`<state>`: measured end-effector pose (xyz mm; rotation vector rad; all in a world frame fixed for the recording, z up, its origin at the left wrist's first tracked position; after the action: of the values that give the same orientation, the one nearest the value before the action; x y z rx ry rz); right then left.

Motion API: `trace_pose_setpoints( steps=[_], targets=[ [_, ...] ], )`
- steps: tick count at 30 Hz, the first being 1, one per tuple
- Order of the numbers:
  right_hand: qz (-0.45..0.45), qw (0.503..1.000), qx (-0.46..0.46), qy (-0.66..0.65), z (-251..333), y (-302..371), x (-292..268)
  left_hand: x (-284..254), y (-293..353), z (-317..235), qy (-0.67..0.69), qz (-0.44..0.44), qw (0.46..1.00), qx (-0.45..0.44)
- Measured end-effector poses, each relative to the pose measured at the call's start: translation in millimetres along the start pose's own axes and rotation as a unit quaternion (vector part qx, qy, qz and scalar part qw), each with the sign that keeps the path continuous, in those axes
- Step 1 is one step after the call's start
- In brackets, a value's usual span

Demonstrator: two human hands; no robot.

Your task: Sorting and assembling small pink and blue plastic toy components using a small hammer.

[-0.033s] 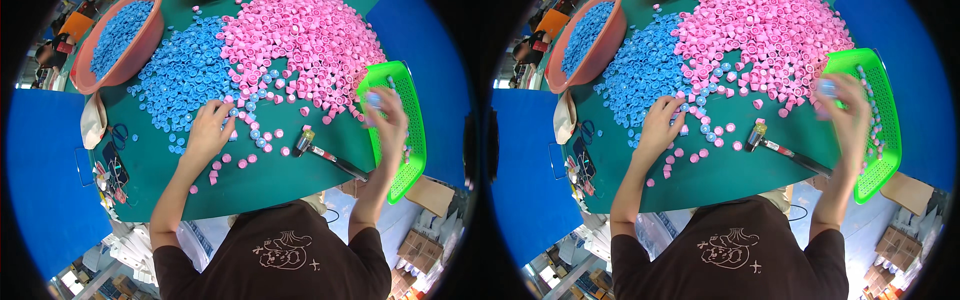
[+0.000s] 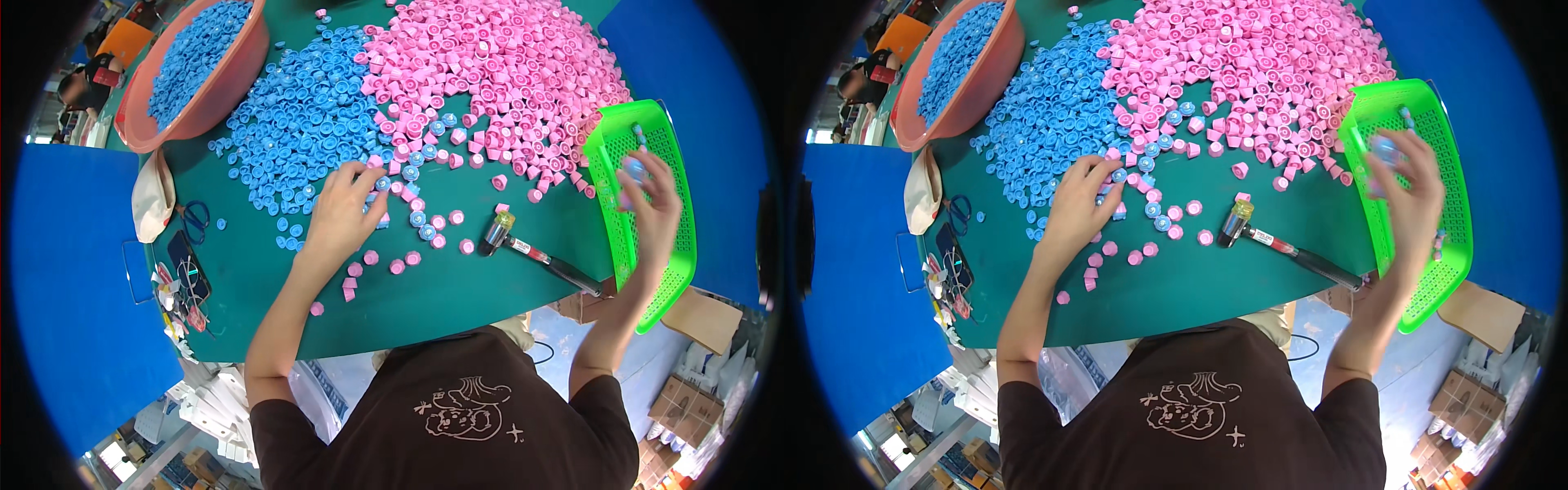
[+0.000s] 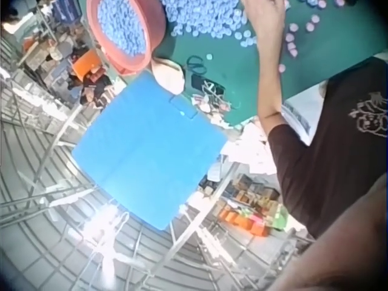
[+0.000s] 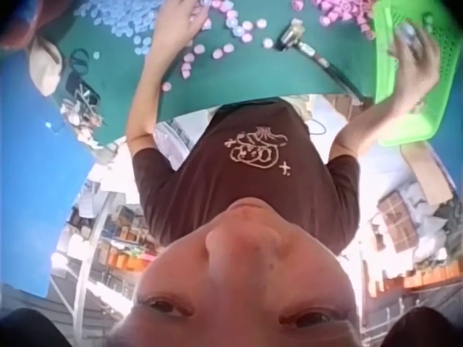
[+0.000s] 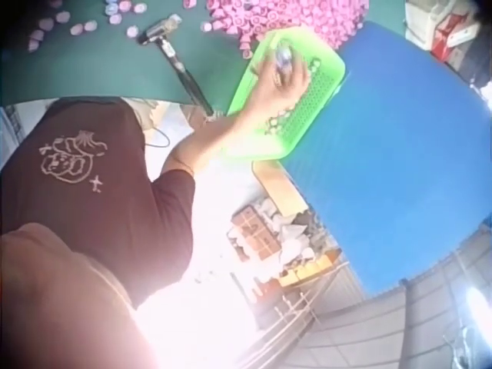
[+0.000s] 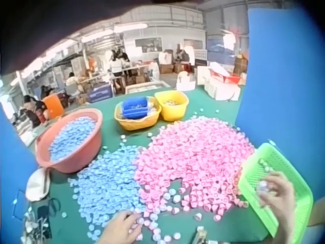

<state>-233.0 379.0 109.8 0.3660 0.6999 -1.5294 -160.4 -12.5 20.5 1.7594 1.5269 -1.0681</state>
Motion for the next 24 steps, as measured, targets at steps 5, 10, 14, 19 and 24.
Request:
trace_pose_setpoints(
  steps=[5, 10, 14, 19, 24],
  targets=[
    [-0.023, 0.968, 0.126, 0.216, -78, 19, -68, 6, -15, -10, -0.003, 0.022, 1.0, 0.008],
    [-0.028, 0.995, 0.01, 0.091, -2, 0, 8, -5, -10, 9, 0.112, -0.042, 0.993, -0.017],
    [0.277, 0.943, -0.184, -0.015, 87, 5, 164, -13, -5, 28, 0.103, -0.05, 0.992, -0.045],
    [0.288, 0.907, -0.293, 0.095, 102, 7, 239, -7, 12, 59, 0.686, -0.044, 0.7, -0.194],
    [0.368, 0.881, -0.277, 0.107, 111, 7, 241, -24, 23, 63, 0.733, -0.014, 0.662, -0.156]
  ],
)
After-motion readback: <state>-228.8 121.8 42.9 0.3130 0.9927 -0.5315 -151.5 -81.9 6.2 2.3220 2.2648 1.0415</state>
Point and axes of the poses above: each hand's wrist, its own y-axis away from the middle knuckle, its own x-axis out of the palm, z = x × y, the point moved 7 cm from there along -y, towards the middle knuckle, and after that the axes turned 7 degrees about z, right-handed, at the moved point
